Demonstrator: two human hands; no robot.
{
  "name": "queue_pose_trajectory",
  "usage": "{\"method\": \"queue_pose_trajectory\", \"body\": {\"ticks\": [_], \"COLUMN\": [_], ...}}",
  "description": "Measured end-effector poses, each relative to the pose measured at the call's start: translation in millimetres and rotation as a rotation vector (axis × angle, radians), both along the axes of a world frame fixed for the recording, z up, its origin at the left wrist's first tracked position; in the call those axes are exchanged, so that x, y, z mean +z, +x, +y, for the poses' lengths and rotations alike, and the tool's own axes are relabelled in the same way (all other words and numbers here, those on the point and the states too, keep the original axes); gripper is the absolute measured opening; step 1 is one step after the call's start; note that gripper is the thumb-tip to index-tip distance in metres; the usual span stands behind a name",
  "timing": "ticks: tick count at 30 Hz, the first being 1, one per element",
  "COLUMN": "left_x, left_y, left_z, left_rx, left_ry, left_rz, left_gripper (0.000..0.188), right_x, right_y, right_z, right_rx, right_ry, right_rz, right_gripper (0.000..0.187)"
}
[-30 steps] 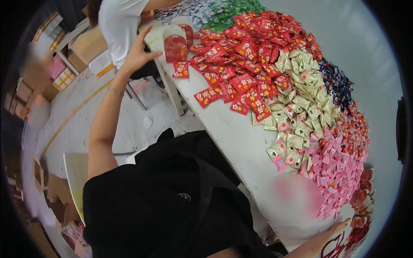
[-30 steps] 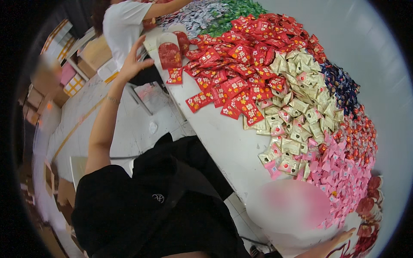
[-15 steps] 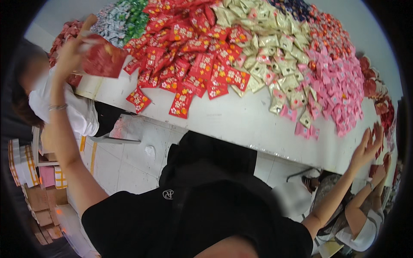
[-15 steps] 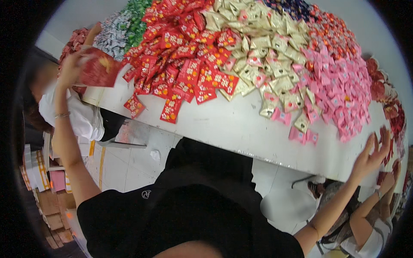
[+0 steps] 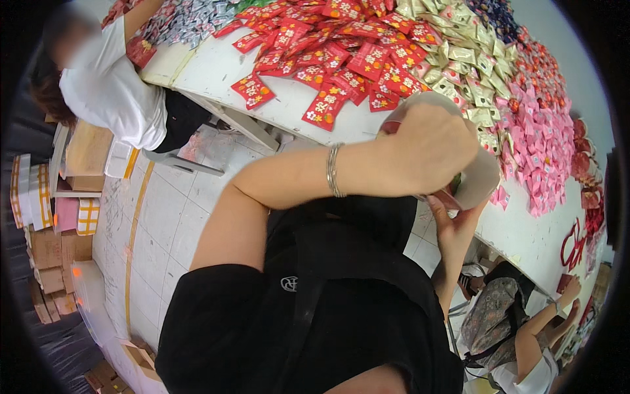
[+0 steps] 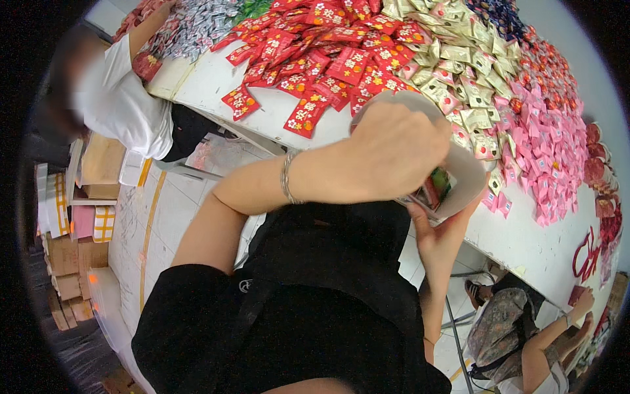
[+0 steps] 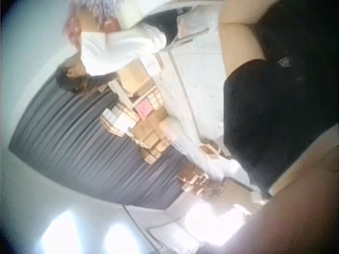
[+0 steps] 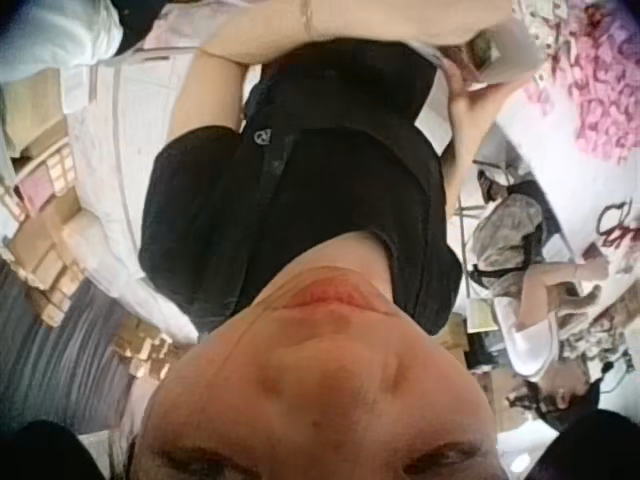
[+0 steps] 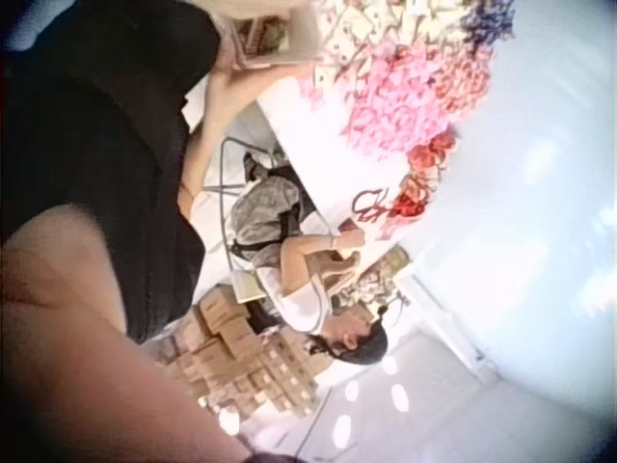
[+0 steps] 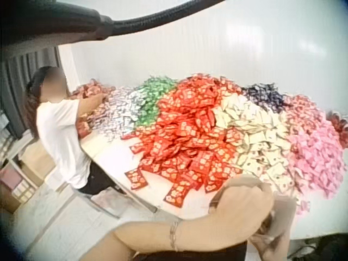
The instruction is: The person assembles small gift boxes by placing assorted wrapped candies and red packets into open cardboard containers. They then close the boxes and tie them with red ribbons. The process is repeated continuously with multiple boxes.
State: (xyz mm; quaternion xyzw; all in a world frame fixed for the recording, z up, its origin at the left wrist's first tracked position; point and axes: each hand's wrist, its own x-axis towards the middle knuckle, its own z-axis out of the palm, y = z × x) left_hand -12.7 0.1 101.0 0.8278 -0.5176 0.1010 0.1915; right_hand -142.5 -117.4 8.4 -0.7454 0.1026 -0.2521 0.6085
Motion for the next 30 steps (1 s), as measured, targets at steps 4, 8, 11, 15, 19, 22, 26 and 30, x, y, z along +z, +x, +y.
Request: {"method": "queue_pose_trajectory", "body": {"ticks": [4,8,11,15,19,22,26,30], "left_x": [-6.7,-64.9,-102.2,-96.7,-97.1,-90.7,-87.7,-93.6], "left_y": [8.0,41.8,58.2,68.7,94.2,123.7,150.7,159.4], "left_z": [49.3,142.2,166.7,149.9,143.5,133.5,122.0,125.6], "left_rx": [-0.084,0.708,0.758,0.84,0.711,0.714,0.731,0.718], "left_ry": [-0.707,-0.183,-0.011,0.101,0.055,0.116,0.113,0.151], "left_rz": [-0.373,-0.136,0.092,0.114,0.072,0.095,0.087,0.089], "left_gripper": [0.056,0.113,0.124,0.121,0.121,0.119,0.113,0.12], "right_x": [-8.2,18.5,57.6,97.7,123.4,149.5,158.4,134.8], "right_y": [-1.5,-15.4,-5.0,68.5,189.1,306.3,444.7,533.4], "right_z": [-13.7,-34.5,-75.9,-145.1,-218.0,-236.2,-246.6,-243.5], "right_rx": [-0.017,0.042,-0.077,-0.308,-0.214,-0.095,0.037,0.063], "right_ry": [-0.225,-0.044,-0.062,-0.334,-0.628,-1.0,-1.296,-1.421], "right_rz": [0.02,-0.032,-0.187,-0.185,-0.174,-0.156,0.038,0.167], "right_gripper": [0.107,0.1,0.083,0.061,0.042,0.023,0.017,0.019]}}
